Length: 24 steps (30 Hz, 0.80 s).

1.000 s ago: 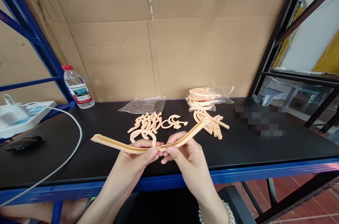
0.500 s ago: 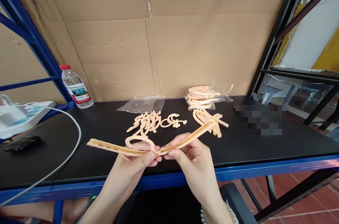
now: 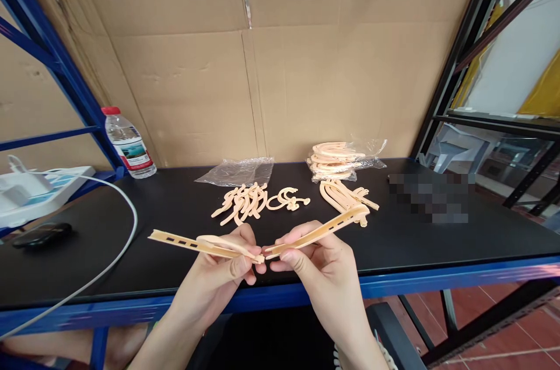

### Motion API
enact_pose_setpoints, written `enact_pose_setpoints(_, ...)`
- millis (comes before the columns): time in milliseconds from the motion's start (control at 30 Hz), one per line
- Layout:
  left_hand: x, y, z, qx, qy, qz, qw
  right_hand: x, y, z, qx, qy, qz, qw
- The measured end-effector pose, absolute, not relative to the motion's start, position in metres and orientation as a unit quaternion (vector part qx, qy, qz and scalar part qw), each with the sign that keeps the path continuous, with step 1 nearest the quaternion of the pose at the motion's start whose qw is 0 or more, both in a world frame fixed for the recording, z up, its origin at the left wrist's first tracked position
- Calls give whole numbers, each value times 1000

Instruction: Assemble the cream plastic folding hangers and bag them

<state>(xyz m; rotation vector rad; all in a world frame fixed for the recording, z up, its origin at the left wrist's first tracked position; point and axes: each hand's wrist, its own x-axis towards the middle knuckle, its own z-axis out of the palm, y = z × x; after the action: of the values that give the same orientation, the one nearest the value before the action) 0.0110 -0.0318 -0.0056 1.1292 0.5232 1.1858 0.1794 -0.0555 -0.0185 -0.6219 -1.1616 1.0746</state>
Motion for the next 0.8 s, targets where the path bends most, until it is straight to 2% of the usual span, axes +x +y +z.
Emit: enact_pose_setpoints(800,9,-30,-5,505,206,510,665,179,-55,-18,-269,-525,501,633)
